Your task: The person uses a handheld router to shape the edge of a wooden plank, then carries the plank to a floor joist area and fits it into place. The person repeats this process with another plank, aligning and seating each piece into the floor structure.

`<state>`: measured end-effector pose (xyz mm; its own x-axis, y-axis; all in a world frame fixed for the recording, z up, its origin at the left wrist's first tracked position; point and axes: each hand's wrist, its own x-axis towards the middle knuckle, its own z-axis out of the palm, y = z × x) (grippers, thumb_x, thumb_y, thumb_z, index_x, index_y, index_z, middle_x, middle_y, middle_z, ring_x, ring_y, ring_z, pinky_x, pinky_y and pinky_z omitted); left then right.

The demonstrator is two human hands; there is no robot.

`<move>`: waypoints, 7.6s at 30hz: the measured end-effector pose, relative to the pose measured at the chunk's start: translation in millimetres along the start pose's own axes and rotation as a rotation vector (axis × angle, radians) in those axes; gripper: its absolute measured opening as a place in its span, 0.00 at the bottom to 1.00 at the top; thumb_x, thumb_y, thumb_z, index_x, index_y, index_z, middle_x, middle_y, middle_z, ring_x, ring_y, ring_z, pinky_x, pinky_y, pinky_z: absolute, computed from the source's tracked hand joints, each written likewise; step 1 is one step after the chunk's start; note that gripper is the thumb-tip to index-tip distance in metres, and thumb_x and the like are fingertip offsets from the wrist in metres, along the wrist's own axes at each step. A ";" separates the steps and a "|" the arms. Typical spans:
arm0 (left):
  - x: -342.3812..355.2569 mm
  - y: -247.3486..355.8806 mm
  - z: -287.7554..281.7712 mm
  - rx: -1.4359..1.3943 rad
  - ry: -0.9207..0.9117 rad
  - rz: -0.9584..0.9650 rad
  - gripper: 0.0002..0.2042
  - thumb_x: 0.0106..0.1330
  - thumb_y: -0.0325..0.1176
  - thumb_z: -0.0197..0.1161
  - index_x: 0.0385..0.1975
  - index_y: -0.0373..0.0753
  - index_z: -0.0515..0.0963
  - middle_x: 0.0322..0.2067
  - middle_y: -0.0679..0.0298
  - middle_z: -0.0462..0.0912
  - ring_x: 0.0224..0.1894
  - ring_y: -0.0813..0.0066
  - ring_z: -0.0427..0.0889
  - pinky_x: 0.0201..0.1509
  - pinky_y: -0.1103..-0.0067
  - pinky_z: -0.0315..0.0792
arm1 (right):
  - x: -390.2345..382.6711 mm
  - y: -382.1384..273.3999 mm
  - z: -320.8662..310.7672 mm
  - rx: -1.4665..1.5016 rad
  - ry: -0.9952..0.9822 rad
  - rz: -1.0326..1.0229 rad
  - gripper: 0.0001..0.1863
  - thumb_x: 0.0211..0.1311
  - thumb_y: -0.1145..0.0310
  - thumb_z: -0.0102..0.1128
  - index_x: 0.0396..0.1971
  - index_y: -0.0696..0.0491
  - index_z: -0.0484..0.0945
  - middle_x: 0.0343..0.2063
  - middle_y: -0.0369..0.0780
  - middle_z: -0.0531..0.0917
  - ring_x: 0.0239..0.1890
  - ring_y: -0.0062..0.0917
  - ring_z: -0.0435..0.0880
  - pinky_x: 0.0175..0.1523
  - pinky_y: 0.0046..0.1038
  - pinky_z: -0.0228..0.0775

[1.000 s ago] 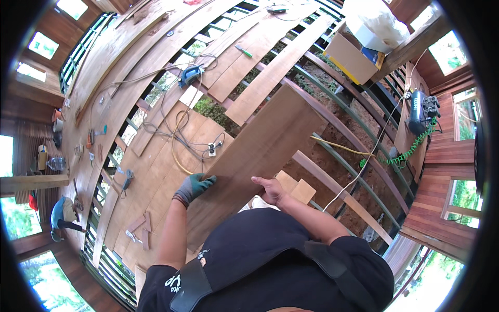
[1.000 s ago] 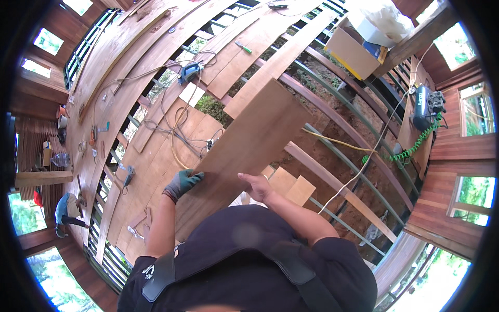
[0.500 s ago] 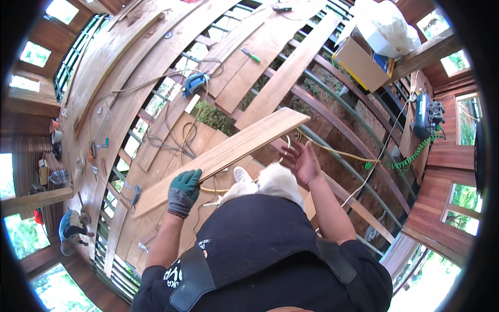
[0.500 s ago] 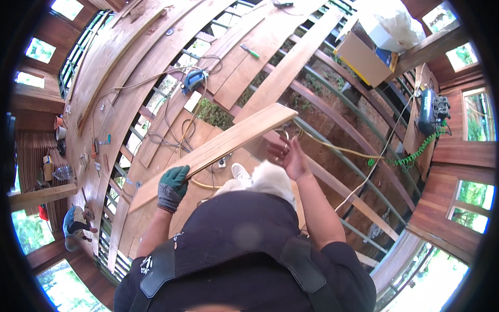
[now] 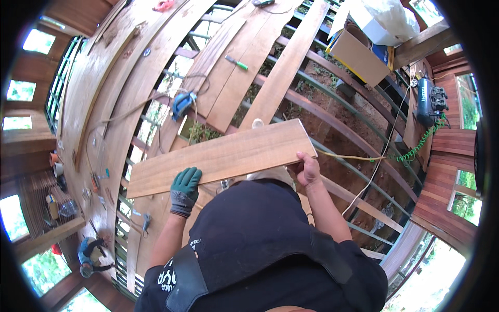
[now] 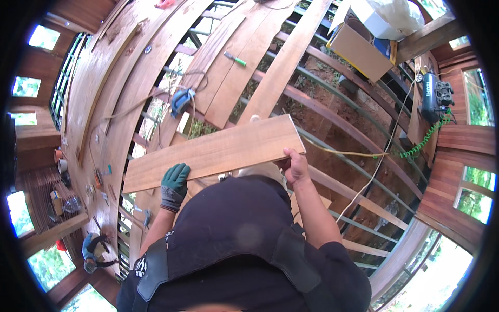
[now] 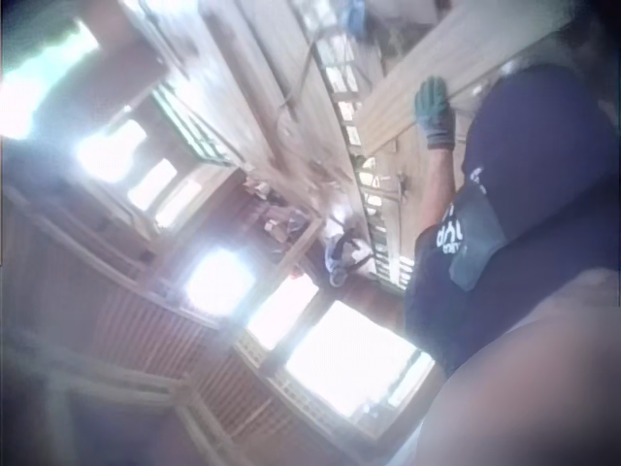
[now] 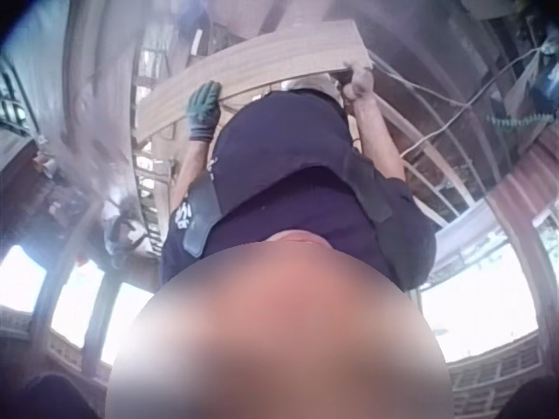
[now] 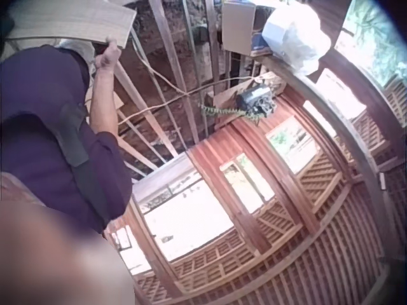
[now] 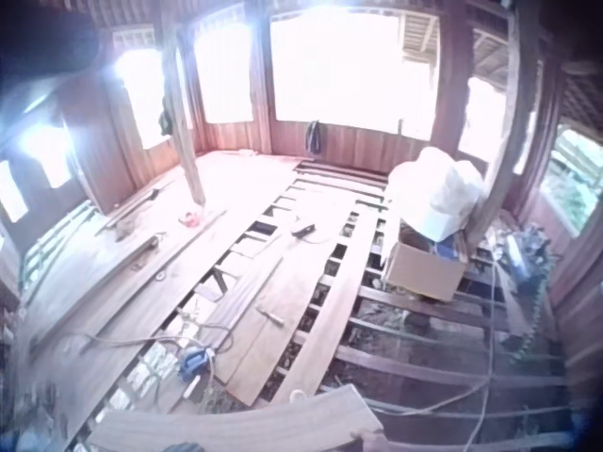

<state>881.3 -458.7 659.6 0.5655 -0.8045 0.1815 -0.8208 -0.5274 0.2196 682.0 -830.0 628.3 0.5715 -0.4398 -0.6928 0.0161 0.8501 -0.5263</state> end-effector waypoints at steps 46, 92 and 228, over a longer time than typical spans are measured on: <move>851.0 -72.7 175.9 -2.223 0.504 -1.053 0.10 0.69 0.35 0.65 0.48 0.45 0.82 0.51 0.63 0.85 0.54 0.64 0.83 0.61 0.64 0.78 | 552.2 -562.3 180.0 -0.033 -0.076 -0.119 0.09 0.71 0.71 0.57 0.47 0.56 0.75 0.43 0.42 0.84 0.45 0.34 0.87 0.52 0.39 0.83; 1093.9 -392.5 82.0 -1.493 1.567 -1.234 0.16 0.65 0.33 0.68 0.52 0.41 0.80 0.51 0.59 0.84 0.53 0.61 0.84 0.55 0.64 0.83 | 1078.8 -765.9 634.7 -0.780 -0.005 0.038 0.09 0.72 0.66 0.57 0.44 0.55 0.77 0.31 0.38 0.85 0.28 0.22 0.86 0.33 0.23 0.80; 2616.9 -877.2 184.7 -0.863 -0.273 1.410 0.26 0.38 0.55 0.80 0.28 0.41 0.79 0.30 0.61 0.84 0.37 0.59 0.84 0.45 0.69 0.77 | 1492.3 -1021.5 1535.6 -0.817 0.959 -1.374 0.21 0.46 0.88 0.53 0.40 0.57 0.86 0.39 0.42 0.89 0.48 0.37 0.88 0.68 0.46 0.65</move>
<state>3066.1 -2151.8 765.0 -0.6311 -0.5551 0.5418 -0.3050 0.8198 0.4847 2778.2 -1910.0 888.9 -0.1020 -0.8506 0.5159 -0.5071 -0.4017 -0.7626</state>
